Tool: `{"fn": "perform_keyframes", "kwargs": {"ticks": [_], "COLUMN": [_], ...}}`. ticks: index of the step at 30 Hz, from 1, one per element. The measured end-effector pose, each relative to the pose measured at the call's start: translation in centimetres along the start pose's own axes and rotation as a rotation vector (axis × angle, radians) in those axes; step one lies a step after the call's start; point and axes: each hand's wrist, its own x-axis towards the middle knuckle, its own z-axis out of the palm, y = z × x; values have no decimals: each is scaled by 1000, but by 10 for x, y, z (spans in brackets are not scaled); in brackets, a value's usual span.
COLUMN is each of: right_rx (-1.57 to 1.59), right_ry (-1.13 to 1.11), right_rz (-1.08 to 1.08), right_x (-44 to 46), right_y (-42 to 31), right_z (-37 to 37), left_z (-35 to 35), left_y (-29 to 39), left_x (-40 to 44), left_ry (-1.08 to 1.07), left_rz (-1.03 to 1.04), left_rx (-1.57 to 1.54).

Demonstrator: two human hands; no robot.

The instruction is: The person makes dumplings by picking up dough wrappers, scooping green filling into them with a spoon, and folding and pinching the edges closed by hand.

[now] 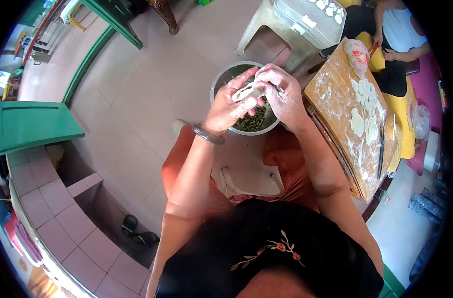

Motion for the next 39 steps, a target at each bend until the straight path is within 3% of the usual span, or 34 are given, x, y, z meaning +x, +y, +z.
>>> {"fn": "perform_keyframes", "kwargs": {"ticks": [4,7,8,11,17,21,22,25,29,34,37,39], "right_rx": [8,-7,-95,-123,33,17,2,110,269,235,-48,-62], "right_ry": [-47,-60,-72,-103,-105,106,198,213,138,232,206,203], "right_rz": [134,117,80,230,290,196,17,319,497,356,72,3], "right_x": [0,3,3,5,12,13,12,-6,-25,-24,-21,-19], "right_y": [-7,-13,-16,-20,-24,-32,-12,-6,1,3,6,-2], "right_z": [3,4,3,3,4,1,-2,-8,8,14,14,15], "left_z": [8,10,16,12,1,12,11,12,9,12,14,15], "left_y": [12,15,14,16,-3,0,0,4,-3,-4,-4,-4], "left_x": [-6,-9,-8,-10,-7,-7,-6,-7,-6,-3,-3,-3], "left_ry": [10,37,74,67,22,139,172,316,317,326,301,295], "left_rz": [64,-20,72,88,31,169,157,172,251,240,216,213], "left_rx": [112,215,281,499,572,479,439,286,206,157,139,127]}}
